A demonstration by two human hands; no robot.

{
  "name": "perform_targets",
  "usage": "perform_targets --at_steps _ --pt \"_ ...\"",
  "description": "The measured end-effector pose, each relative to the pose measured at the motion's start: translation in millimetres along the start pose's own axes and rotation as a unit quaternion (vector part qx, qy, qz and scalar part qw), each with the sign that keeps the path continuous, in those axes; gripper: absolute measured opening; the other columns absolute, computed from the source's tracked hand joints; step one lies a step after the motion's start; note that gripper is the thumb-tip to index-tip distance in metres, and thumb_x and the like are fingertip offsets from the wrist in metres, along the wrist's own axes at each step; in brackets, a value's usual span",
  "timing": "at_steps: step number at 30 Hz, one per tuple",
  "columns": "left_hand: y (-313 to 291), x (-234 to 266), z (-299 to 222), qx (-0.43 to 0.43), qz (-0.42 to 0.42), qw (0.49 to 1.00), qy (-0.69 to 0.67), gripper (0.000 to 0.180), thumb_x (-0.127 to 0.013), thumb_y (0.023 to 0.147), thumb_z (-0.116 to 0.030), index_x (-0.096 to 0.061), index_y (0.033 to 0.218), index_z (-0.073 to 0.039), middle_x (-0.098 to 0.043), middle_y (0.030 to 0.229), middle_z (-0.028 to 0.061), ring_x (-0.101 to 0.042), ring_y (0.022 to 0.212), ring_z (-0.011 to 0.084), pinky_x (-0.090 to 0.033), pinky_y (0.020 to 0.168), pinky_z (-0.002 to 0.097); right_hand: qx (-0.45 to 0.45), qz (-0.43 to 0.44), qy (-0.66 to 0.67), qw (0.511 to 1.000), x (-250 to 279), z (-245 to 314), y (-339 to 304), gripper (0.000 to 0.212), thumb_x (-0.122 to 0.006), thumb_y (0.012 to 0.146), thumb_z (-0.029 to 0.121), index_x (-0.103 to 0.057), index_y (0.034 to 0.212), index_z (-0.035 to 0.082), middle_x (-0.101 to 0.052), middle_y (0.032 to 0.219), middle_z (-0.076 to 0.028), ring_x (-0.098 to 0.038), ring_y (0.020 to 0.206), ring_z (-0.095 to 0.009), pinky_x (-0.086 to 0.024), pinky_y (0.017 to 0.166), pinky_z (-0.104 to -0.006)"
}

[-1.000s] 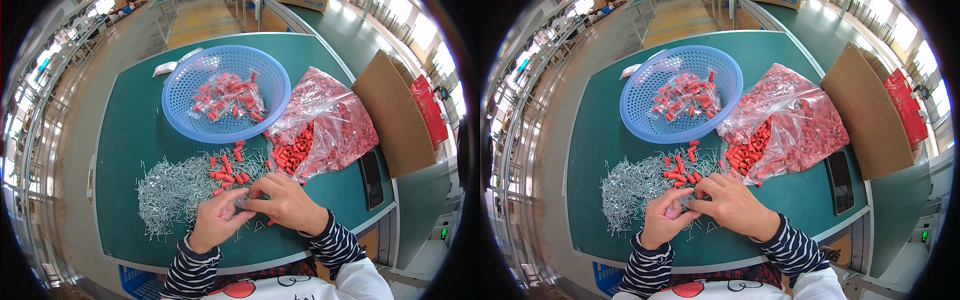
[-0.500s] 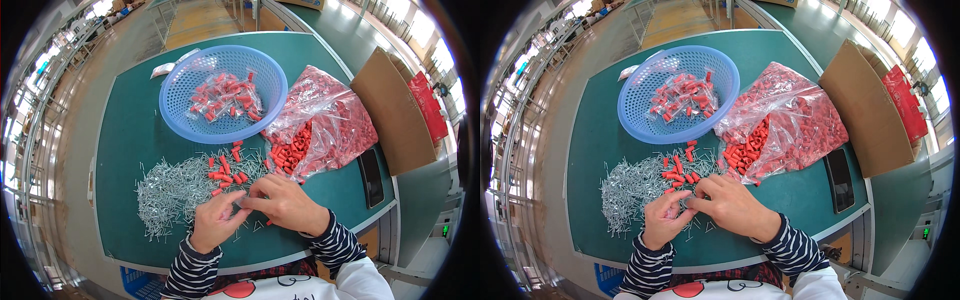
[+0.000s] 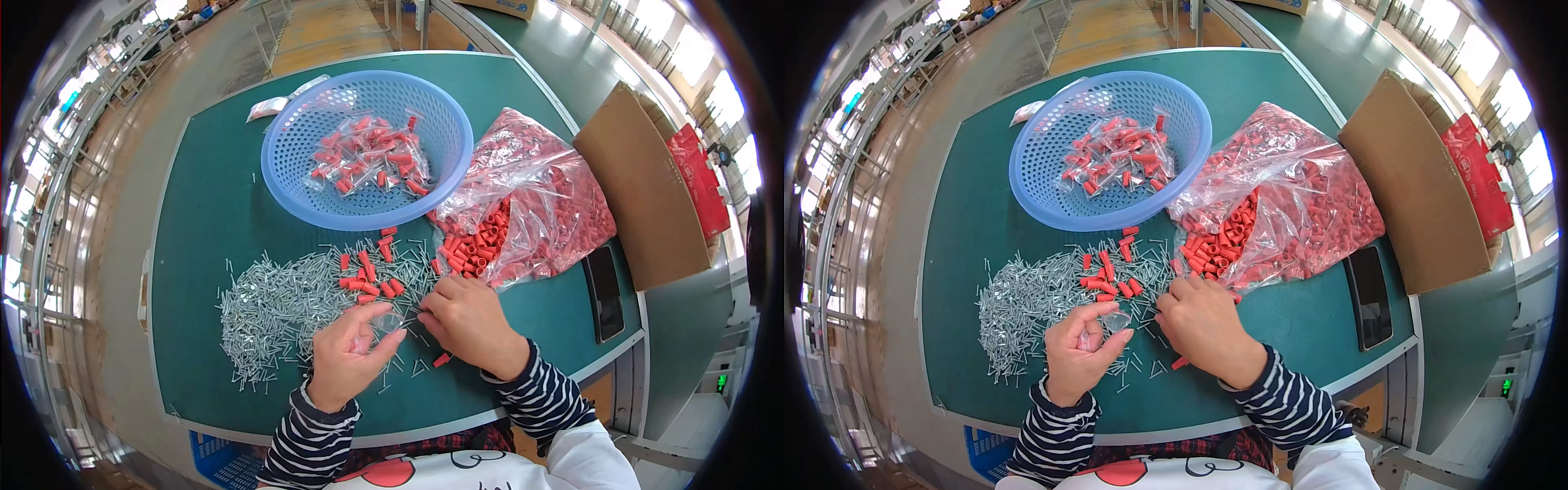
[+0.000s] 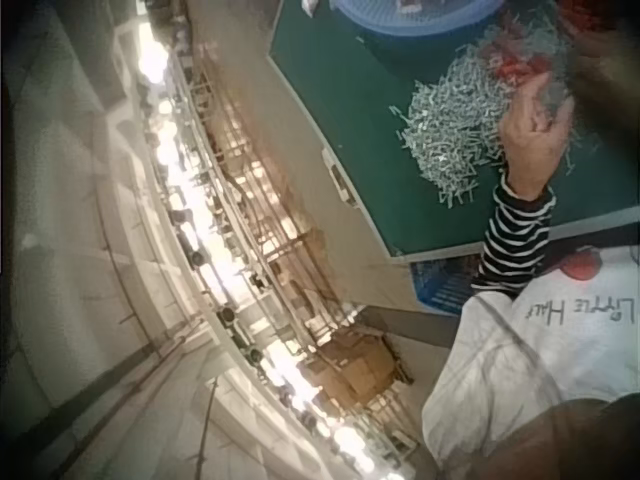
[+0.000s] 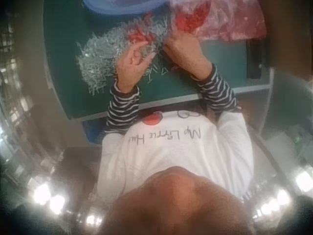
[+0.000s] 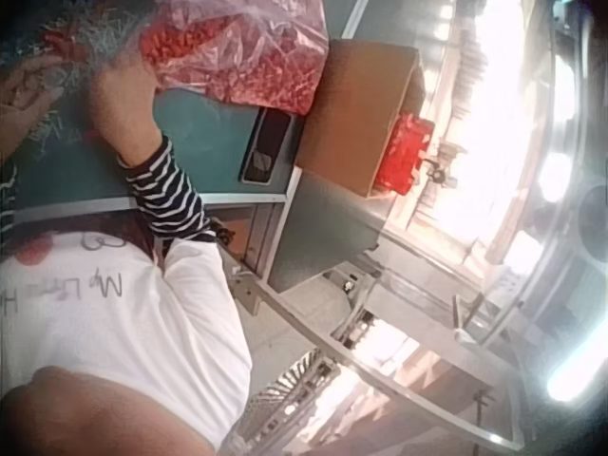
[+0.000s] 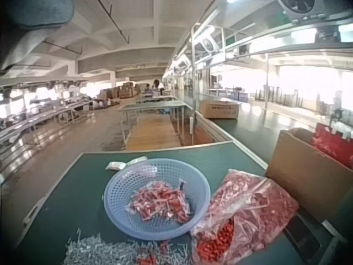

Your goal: The person packs screws and plastic anchors into small plastic bags by hand at a workstation.

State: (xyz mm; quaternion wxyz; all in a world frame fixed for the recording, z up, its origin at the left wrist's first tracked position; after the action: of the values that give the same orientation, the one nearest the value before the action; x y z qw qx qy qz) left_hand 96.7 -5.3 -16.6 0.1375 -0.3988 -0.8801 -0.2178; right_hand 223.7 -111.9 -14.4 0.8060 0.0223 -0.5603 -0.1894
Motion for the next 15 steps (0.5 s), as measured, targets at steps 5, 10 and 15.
perform_targets --at_steps 5,10,15 --pt "-0.5 -3.4 1.3 -0.004 0.014 1.000 -0.002 0.038 -0.082 0.071 -0.006 -0.068 0.107 -0.005 -0.041 0.056 -0.0067 -0.034 0.050 0.0015 -0.027 0.048 0.0194 0.025 0.020 -0.077 0.997 -11.2 6.6 5.2 0.009 -0.066 0.073 0.013 -0.065 0.078 0.006 -0.060 0.079 -0.008 -0.062 0.079 -0.026 -0.048 0.072 -0.0391" --pt "-1.1 -7.6 8.1 0.022 0.039 0.999 -0.025 0.039 -0.082 0.072 -0.007 -0.067 0.108 -0.005 -0.039 0.057 -0.0080 -0.032 0.052 0.0013 -0.027 0.049 0.0188 0.016 0.053 -0.093 0.994 -15.5 7.1 11.7 0.014 -0.068 0.065 0.010 -0.063 0.077 0.006 -0.059 0.078 -0.009 -0.061 0.076 -0.027 -0.047 0.071 -0.0406" --pt "-1.9 -10.4 6.5 0.033 0.045 0.998 -0.037 0.040 -0.083 0.072 -0.008 -0.067 0.108 -0.004 -0.039 0.058 -0.0080 -0.032 0.052 0.0011 -0.027 0.049 0.0187 -0.072 -0.007 0.228 0.971 -4.4 -16.1 8.8 0.014 -0.069 0.070 0.012 -0.066 0.082 0.005 -0.061 0.074 -0.010 -0.061 0.062 -0.023 -0.047 0.057 -0.0374"
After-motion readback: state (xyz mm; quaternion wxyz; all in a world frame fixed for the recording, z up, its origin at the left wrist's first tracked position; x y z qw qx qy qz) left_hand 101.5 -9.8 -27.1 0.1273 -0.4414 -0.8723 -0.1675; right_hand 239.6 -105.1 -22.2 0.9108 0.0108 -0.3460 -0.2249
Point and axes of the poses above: each hand's wrist, its own y-axis towards the middle knuckle, its own x-axis out of the back of the hand, z = x × y, the point moved 6 cm from there along y, towards the middle knuckle
